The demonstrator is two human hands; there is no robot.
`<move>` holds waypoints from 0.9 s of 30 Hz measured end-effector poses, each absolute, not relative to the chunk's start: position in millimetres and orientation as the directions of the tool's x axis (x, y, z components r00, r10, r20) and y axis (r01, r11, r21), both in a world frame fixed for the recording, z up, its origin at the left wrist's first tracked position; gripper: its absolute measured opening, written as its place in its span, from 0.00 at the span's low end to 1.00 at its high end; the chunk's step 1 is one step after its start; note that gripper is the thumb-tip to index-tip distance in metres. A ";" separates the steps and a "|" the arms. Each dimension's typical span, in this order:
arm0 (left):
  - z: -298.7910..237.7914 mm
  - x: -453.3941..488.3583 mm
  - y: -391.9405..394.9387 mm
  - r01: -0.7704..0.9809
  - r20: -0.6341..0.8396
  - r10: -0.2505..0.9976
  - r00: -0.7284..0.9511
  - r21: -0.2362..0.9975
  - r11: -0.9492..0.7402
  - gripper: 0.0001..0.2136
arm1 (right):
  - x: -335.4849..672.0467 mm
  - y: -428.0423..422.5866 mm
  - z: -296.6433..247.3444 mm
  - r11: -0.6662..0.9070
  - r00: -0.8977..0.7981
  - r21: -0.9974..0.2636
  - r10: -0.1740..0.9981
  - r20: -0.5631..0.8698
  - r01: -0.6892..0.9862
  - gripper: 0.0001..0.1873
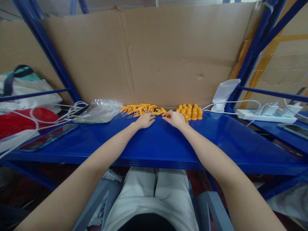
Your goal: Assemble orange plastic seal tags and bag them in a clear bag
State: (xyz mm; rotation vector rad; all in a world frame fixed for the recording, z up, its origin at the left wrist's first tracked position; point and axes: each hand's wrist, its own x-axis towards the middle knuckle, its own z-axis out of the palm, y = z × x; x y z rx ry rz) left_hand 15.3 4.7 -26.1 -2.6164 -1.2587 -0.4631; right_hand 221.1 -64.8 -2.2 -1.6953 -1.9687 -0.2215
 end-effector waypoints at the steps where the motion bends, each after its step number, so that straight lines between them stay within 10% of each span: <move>1: -25.4 15.8 3.0 0.794 0.367 0.728 0.580 -0.051 -0.606 0.18 | 220.9 -64.8 -2.1 0.202 -0.073 -0.218 0.871 0.487 0.955 0.23; 27: -10.9 6.4 1.8 0.853 0.586 0.710 0.391 0.059 -0.518 0.13 | 219.9 -65.9 -0.6 0.188 -0.123 -0.175 0.937 0.327 0.967 0.24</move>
